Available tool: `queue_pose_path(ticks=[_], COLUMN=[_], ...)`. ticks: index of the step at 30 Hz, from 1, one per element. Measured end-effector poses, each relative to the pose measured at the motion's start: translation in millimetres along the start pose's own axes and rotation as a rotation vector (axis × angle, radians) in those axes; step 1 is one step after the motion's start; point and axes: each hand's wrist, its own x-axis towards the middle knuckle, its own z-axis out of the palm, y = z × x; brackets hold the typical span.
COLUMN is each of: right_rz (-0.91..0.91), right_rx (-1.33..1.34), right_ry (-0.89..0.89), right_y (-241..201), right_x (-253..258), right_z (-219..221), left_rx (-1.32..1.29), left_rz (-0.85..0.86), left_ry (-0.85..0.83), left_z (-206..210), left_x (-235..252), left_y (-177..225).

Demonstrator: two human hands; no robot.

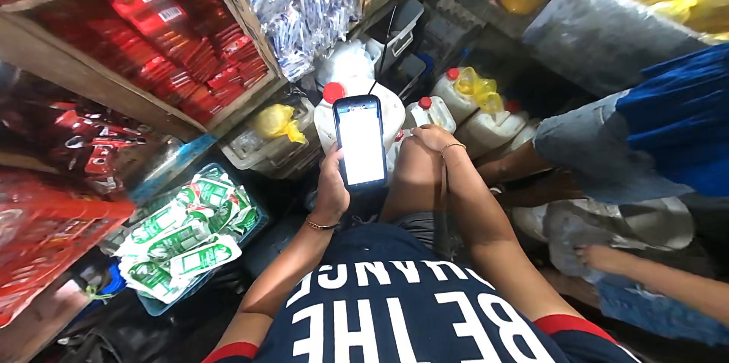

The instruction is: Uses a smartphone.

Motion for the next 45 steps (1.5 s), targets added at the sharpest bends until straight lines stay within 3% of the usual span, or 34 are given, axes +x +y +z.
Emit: queue_pose_path(ticks=[23, 33, 45], right_rz=[-0.01, 0.055, 0.034], right_rx=[-0.123, -0.126, -0.108], right_ry=[0.132, -0.026, -0.045], right_y=[-7.1, -19.3, -17.0], right_x=[-11.3, -19.0, -19.4], right_z=[0.8, -11.6, -10.8], left_rx=[0.045, 0.011, 0.041], left_rz=[-0.039, -0.061, -0.076], left_ry=[0.027, 0.036, 0.058], left_z=[6.5, 11.9, 12.4], left_x=[-4.9, -8.3, -11.1], left_y=[-1.5, 2.5, 2.4])
